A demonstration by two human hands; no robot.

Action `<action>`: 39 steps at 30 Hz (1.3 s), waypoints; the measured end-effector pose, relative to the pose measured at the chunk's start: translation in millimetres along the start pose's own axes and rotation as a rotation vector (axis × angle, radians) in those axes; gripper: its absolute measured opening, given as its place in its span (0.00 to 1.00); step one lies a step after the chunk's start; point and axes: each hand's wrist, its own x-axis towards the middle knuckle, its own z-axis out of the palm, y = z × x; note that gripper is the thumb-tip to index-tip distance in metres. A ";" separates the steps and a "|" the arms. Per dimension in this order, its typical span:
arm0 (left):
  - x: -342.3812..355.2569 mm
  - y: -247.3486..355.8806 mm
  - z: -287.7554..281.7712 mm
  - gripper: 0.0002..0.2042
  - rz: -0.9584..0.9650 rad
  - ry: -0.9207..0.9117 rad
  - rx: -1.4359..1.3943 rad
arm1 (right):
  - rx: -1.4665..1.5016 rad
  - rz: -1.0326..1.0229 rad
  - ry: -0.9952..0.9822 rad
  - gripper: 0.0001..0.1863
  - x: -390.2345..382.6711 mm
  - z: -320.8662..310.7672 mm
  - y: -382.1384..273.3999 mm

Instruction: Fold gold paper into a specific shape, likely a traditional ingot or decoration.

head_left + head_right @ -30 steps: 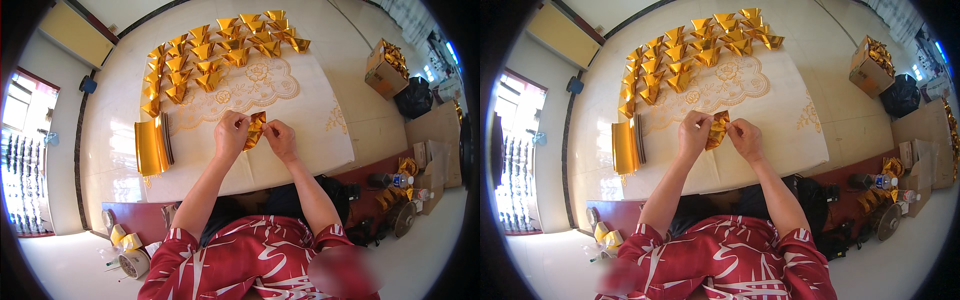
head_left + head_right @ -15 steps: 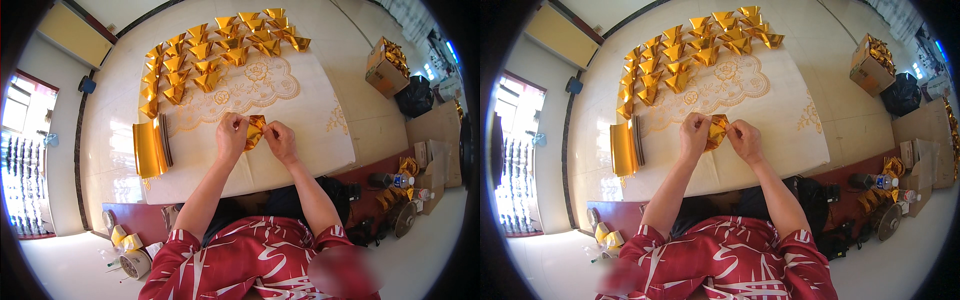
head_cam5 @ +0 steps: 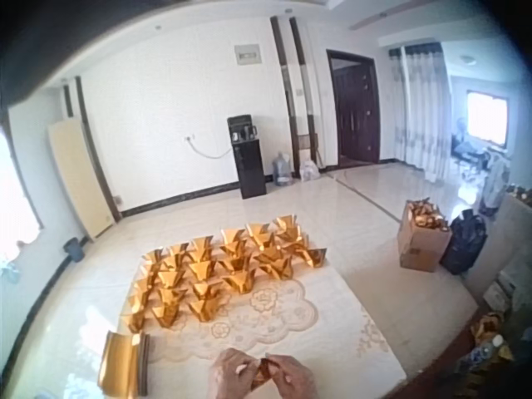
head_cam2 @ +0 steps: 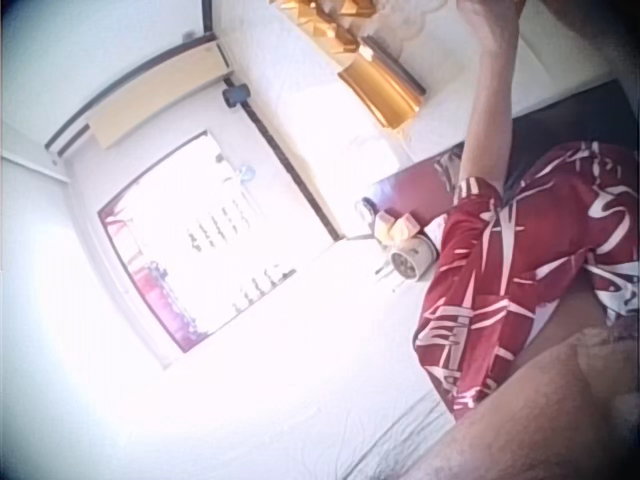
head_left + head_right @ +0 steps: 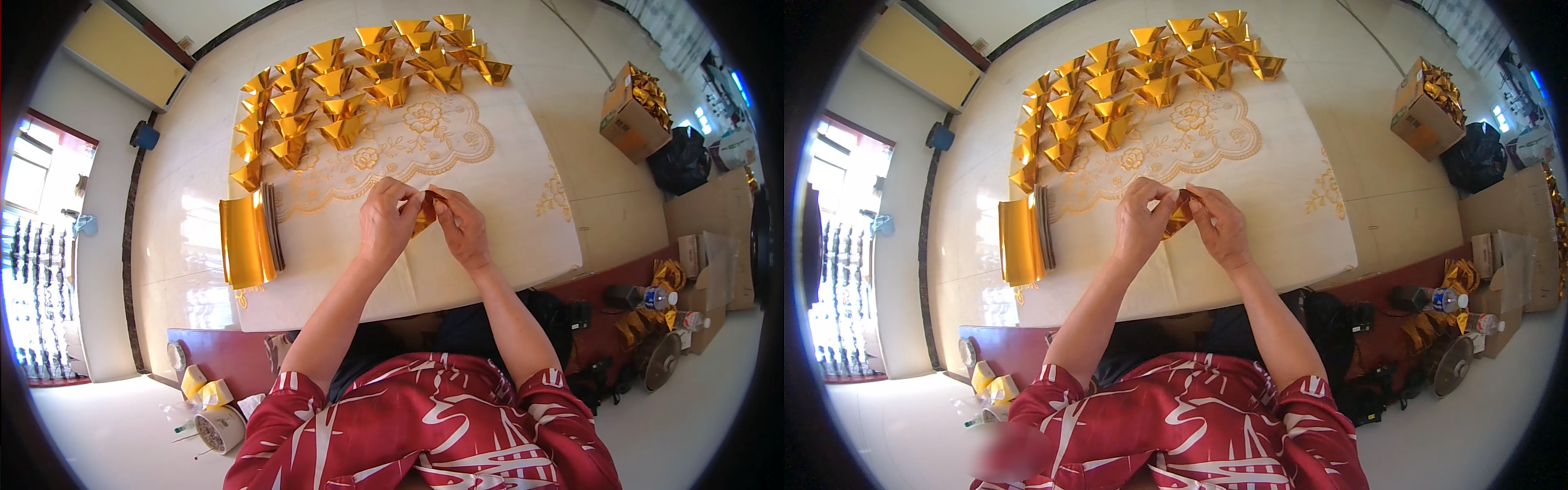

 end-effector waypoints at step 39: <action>-18.4 -14.4 7.9 0.14 -0.133 0.003 -0.289 | -0.063 0.154 0.245 0.09 -2.2 2.8 10.9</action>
